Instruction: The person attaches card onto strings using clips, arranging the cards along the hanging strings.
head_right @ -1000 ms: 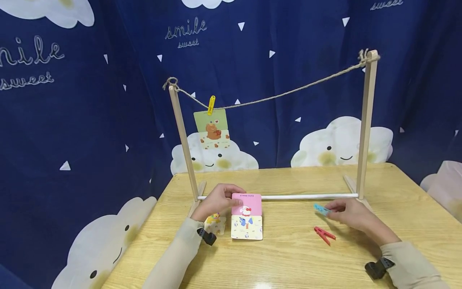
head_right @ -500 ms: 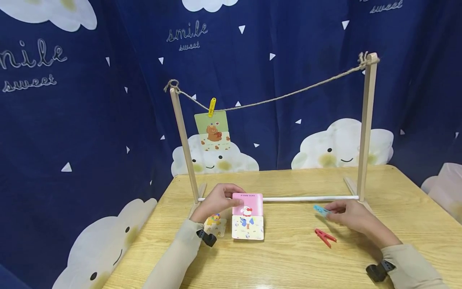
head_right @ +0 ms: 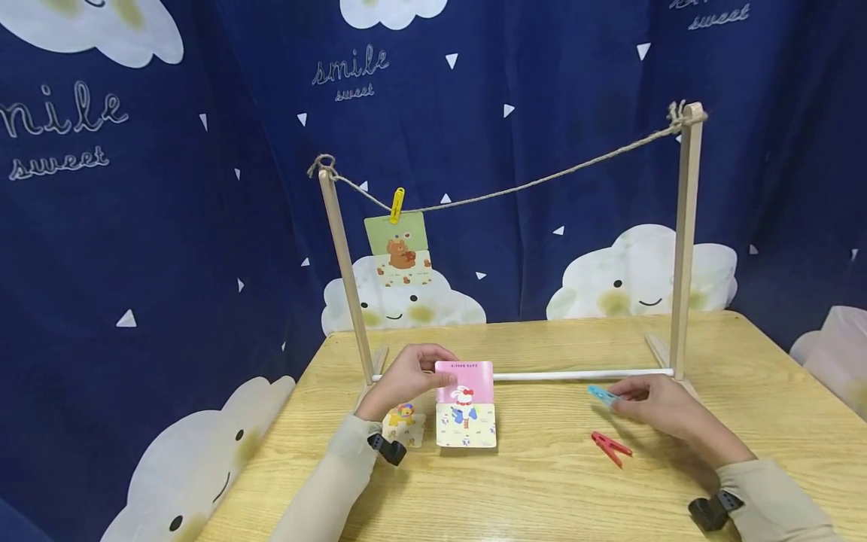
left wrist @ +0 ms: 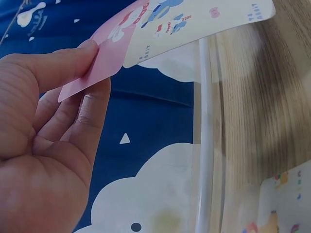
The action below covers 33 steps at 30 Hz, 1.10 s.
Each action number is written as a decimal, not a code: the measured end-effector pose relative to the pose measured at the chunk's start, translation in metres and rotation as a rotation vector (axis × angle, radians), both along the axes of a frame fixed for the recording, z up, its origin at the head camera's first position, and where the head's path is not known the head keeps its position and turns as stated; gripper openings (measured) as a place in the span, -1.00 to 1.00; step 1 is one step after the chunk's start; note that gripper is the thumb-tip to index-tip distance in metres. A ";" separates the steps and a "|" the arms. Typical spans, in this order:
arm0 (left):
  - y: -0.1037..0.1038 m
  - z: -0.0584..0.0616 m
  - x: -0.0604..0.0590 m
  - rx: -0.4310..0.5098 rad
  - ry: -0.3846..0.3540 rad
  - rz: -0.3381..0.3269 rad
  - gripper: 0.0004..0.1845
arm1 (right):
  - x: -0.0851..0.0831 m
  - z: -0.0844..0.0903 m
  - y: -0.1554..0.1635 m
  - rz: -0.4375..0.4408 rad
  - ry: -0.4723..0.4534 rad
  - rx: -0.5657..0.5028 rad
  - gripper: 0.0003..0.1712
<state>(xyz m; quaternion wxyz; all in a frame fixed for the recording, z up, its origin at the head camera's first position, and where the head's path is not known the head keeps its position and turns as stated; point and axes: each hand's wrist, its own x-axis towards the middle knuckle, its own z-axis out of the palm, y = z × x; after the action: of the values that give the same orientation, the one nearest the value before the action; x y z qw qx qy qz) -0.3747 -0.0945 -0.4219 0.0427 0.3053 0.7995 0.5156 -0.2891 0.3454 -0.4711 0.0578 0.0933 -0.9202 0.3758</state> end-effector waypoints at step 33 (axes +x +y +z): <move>0.001 0.009 0.004 0.062 0.030 0.019 -0.76 | 0.005 0.012 -0.007 -0.018 -0.026 -0.052 -0.56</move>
<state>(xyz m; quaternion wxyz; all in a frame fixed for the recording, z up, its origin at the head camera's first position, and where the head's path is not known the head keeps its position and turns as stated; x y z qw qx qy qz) -0.3704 -0.0930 -0.4128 0.0163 0.3067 0.7866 0.5356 -0.2842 0.3384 -0.4593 0.0515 0.0786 -0.9115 0.4004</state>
